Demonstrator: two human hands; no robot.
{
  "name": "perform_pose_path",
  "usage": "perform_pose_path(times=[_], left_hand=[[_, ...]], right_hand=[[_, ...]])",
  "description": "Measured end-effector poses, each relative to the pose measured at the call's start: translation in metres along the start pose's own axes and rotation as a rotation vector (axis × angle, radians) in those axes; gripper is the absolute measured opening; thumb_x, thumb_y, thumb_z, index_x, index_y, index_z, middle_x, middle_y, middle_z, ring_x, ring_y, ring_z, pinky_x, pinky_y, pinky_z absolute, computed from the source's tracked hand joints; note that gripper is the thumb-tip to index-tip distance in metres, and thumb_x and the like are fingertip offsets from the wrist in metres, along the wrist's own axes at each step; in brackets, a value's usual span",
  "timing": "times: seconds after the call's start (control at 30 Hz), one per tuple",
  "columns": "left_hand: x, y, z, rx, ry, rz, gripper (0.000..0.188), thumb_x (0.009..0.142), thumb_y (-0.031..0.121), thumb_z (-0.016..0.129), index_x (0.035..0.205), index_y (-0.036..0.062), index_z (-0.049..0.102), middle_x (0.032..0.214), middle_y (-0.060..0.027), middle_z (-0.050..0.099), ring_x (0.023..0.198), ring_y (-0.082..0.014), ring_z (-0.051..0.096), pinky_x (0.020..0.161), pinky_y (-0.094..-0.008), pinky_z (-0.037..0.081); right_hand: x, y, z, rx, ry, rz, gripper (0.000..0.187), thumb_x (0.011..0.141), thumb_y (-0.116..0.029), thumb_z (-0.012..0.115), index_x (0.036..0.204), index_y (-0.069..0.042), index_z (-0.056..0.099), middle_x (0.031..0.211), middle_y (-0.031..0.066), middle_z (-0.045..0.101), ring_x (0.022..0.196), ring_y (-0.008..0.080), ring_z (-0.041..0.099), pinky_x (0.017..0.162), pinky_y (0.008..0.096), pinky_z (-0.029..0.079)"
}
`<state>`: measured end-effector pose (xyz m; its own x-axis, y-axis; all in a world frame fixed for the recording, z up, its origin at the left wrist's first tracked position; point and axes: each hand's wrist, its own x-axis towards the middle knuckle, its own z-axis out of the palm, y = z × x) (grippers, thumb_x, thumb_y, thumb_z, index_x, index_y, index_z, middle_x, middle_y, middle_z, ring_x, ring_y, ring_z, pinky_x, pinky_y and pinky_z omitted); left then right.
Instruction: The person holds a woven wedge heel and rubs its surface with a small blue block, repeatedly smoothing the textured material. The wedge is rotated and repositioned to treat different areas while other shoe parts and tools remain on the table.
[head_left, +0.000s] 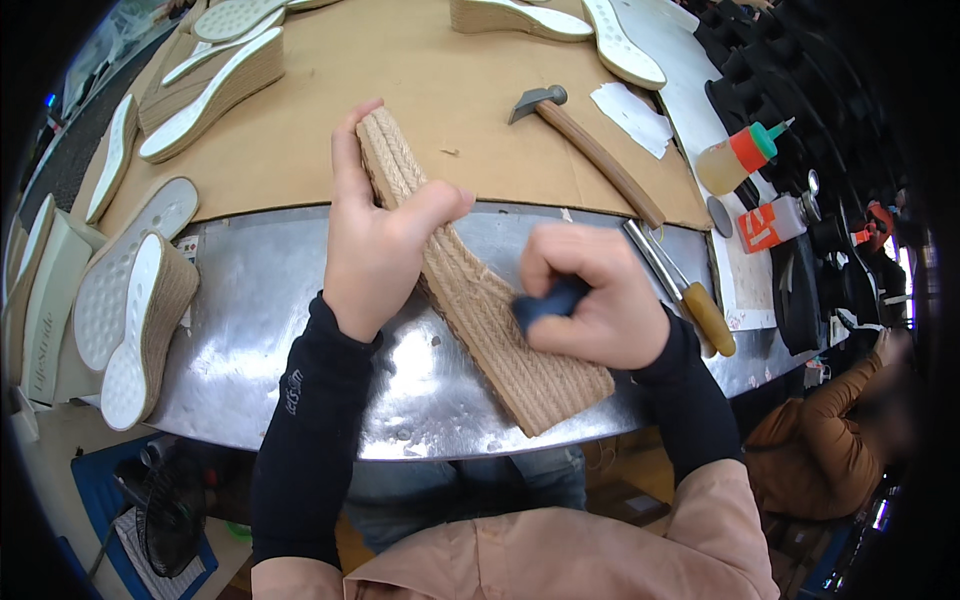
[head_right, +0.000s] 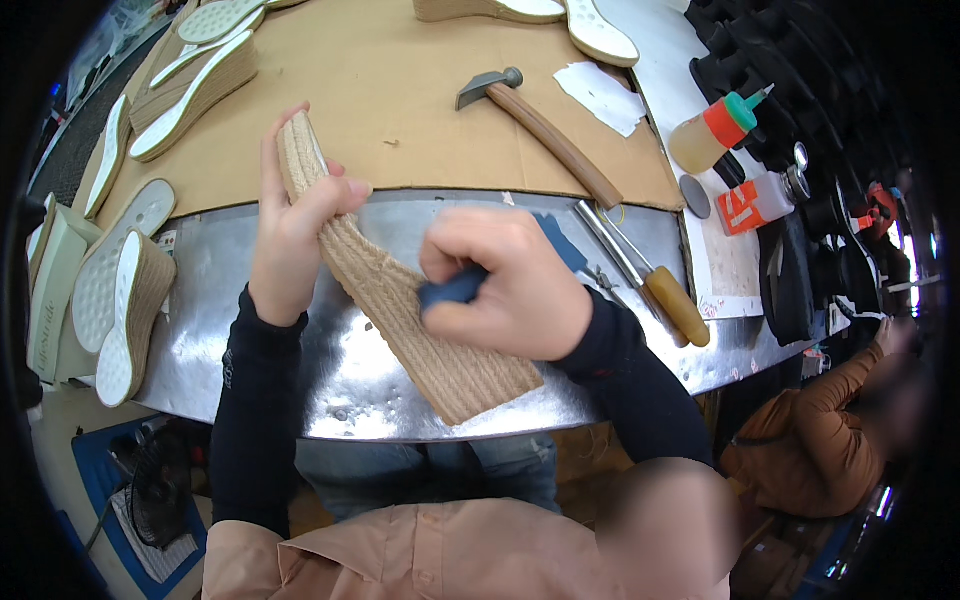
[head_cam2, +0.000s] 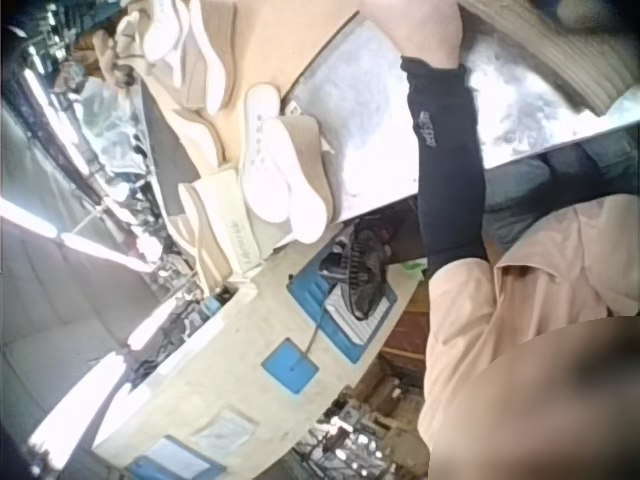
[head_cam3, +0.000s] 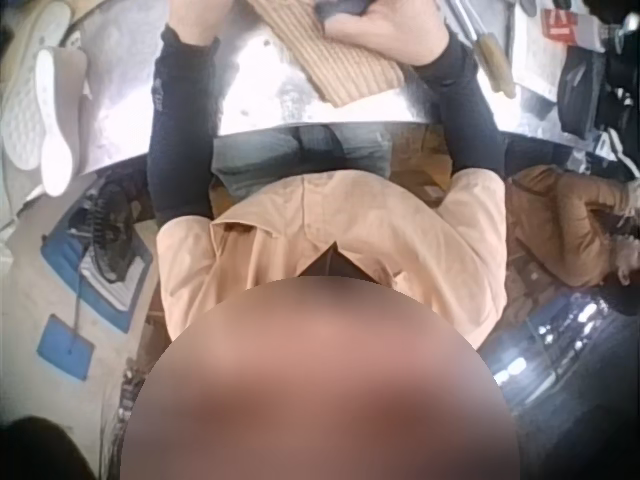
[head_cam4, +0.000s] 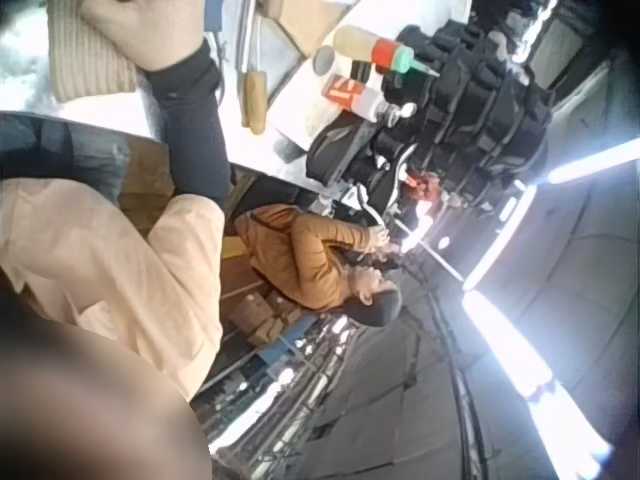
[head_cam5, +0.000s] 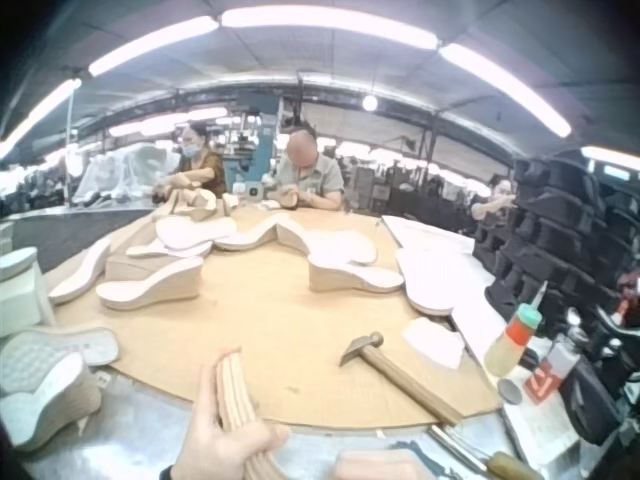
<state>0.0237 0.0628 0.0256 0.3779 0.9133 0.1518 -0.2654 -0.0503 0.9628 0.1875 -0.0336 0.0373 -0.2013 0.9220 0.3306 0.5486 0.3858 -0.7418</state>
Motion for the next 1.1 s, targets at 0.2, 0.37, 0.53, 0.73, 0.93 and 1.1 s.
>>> perform_pose_path(times=[0.2, 0.37, 0.53, 0.73, 0.93, 1.1], left_hand=[[0.0005, -0.0018, 0.0013, -0.003, -0.014, -0.044, 0.07, 0.073, 0.0, 0.063, 0.133, 0.0006, 0.027, 0.086, -0.0097, 0.058, 0.074, -0.0155, 0.059, 0.069, -0.0265, 0.049], [0.0003, -0.005, 0.0017, -0.041, -0.003, -0.081, 0.07, 0.073, 0.002, 0.063, 0.133, 0.0, 0.027, 0.086, -0.0093, 0.057, 0.074, -0.0147, 0.058, 0.067, -0.0259, 0.048], [0.0023, -0.0066, -0.0003, 0.075, -0.012, -0.055, 0.071, 0.073, 0.003, 0.064, 0.133, -0.0004, 0.027, 0.084, -0.0086, 0.057, 0.073, -0.0146, 0.058, 0.067, -0.0261, 0.048], [0.0004, -0.0059, 0.0004, 0.018, -0.008, -0.09, 0.071, 0.073, 0.004, 0.065, 0.132, -0.0015, 0.026, 0.083, -0.0086, 0.056, 0.072, -0.0145, 0.058, 0.066, -0.0262, 0.048], [0.0007, -0.005, 0.0012, -0.013, -0.017, -0.115, 0.071, 0.073, 0.004, 0.065, 0.132, -0.0015, 0.026, 0.083, -0.009, 0.057, 0.073, -0.0149, 0.058, 0.067, -0.0258, 0.048], [0.0005, -0.004, 0.0016, 0.016, -0.015, -0.095, 0.071, 0.073, 0.006, 0.065, 0.132, -0.0017, 0.026, 0.084, -0.0089, 0.056, 0.073, -0.0146, 0.057, 0.067, -0.0257, 0.048]], right_hand=[[-0.0007, 0.0017, -0.001, 0.011, -0.039, 0.044, 0.023, 0.06, 0.003, 0.063, 0.067, -0.002, 0.042, 0.066, 0.0059, 0.043, 0.06, 0.0199, 0.044, 0.057, 0.0285, 0.037], [-0.0009, 0.0019, -0.002, 0.004, 0.03, 0.043, 0.023, 0.059, 0.002, 0.063, 0.066, -0.002, 0.042, 0.067, 0.0059, 0.044, 0.061, 0.0194, 0.043, 0.057, 0.0283, 0.036], [0.0012, -0.0007, -0.0018, 0.043, -0.039, 0.035, 0.022, 0.061, 0.003, 0.064, 0.067, -0.002, 0.043, 0.066, 0.0058, 0.043, 0.06, 0.0194, 0.043, 0.056, 0.0279, 0.036], [0.0003, -0.0009, 0.0, 0.046, -0.007, 0.081, 0.021, 0.062, 0.004, 0.063, 0.068, -0.001, 0.044, 0.07, 0.0059, 0.043, 0.063, 0.0172, 0.043, 0.058, 0.0265, 0.036], [-0.0011, 0.0014, 0.0001, 0.052, 0.052, 0.052, 0.021, 0.06, 0.005, 0.062, 0.067, -0.001, 0.043, 0.07, 0.0056, 0.045, 0.064, 0.0183, 0.044, 0.059, 0.0266, 0.037], [-0.0006, 0.0008, -0.001, 0.037, 0.012, 0.074, 0.021, 0.059, 0.004, 0.062, 0.068, -0.001, 0.043, 0.068, 0.0052, 0.045, 0.064, 0.0186, 0.045, 0.06, 0.0273, 0.037]])
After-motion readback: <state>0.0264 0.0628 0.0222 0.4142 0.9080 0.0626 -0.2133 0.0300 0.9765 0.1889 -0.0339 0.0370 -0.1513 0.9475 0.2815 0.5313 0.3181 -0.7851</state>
